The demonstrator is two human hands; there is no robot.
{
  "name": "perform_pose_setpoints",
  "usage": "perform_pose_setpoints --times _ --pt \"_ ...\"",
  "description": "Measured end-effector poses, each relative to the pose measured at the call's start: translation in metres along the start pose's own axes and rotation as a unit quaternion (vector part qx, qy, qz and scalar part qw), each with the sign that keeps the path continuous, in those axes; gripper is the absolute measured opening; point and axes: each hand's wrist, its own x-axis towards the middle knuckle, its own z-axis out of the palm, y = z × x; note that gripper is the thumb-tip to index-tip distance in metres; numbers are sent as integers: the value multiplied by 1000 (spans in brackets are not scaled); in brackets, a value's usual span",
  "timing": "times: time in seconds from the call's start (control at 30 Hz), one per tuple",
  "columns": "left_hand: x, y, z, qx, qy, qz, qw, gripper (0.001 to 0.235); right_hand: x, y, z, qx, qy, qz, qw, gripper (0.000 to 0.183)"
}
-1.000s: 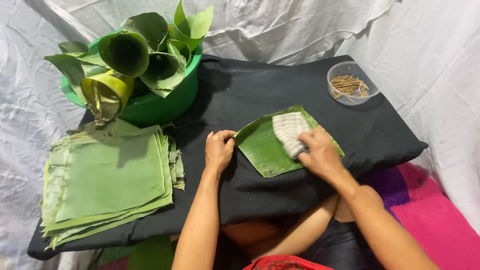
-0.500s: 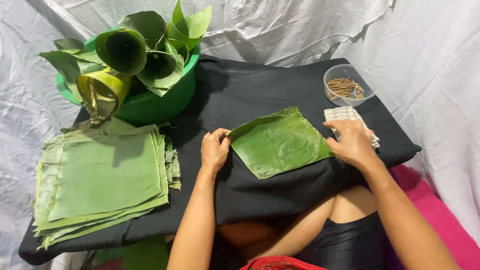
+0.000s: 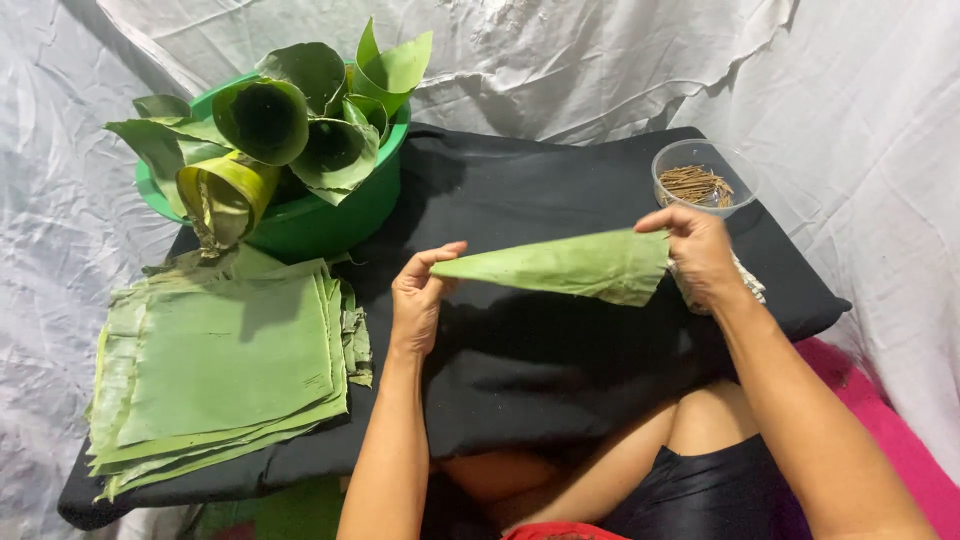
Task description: Cleaning banana leaves with a cloth and folding them into cones, secured with small wooden sticks.
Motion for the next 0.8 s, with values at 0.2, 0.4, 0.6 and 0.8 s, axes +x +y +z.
perform_pose_setpoints --times 0.2,0.4,0.6,0.8 --pt "0 -5 -21 77 -191 -31 978 18 4 31 -21 111 -12 40 993 65" --pt "-4 -6 -12 330 -219 -95 913 39 -11 35 -20 77 21 186 979 47" --pt "-4 -9 -6 346 -247 -103 899 40 1 49 -21 -74 88 174 978 106" --pt "0 -30 -10 361 -179 -93 911 39 -25 4 18 -123 -1 69 990 78"
